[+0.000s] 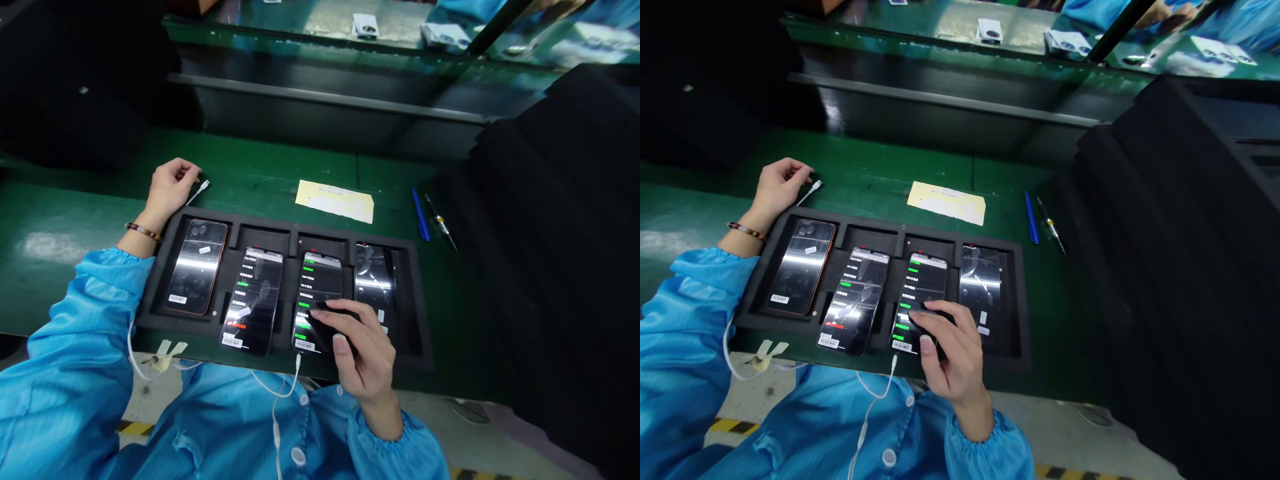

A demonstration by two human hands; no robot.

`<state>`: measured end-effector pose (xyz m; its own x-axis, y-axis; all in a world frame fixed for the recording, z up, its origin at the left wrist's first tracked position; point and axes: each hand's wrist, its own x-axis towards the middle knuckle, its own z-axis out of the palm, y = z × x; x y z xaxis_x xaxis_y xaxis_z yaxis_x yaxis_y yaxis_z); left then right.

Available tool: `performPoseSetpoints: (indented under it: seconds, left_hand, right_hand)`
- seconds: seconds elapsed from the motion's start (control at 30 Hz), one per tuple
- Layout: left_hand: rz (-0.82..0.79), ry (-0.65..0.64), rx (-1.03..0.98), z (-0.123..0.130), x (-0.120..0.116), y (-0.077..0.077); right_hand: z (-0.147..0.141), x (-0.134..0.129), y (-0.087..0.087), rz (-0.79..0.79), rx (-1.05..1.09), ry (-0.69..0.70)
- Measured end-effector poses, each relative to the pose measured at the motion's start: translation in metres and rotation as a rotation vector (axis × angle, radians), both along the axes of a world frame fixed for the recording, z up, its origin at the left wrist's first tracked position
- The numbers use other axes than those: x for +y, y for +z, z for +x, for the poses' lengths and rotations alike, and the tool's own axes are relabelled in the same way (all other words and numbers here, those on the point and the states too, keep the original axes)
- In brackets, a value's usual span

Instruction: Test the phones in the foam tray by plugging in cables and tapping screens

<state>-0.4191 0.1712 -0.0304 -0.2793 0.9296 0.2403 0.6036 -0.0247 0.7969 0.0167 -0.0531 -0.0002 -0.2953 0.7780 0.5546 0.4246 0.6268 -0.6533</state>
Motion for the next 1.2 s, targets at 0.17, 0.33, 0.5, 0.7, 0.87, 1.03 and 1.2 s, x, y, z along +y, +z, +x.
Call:
performPoseSetpoints:
  seconds: [0.17,0.33,0.5,0.7,0.87,1.03,1.2]
  left_hand:
    - [-0.008,0.005,0.011,0.0,0.0,0.0]
    - [-0.013,-0.003,0.005,0.001,-0.001,0.002]
    - [-0.021,0.002,0.015,0.002,-0.002,0.004]
    - [-0.019,0.007,0.024,0.002,-0.002,0.004]
    - [-0.032,0.001,0.017,0.002,-0.003,0.005]
    - [-0.023,-0.002,0.013,0.002,-0.003,0.005]
    - [-0.03,0.015,0.008,0.004,-0.003,0.006]
  right_hand:
    - [-0.003,0.001,0.0,-0.009,-0.074,-0.07]
    - [-0.005,0.002,0.0,0.02,-0.132,-0.104]
    - [-0.003,0.001,0.0,0.104,-0.104,-0.089]
    - [-0.003,-0.002,-0.003,0.141,-0.08,-0.044]
    - [-0.004,-0.007,-0.006,0.223,-0.091,0.067]
    - [-0.001,-0.007,-0.01,0.196,-0.072,0.096]
    - [-0.001,-0.005,-0.006,0.19,-0.089,0.093]
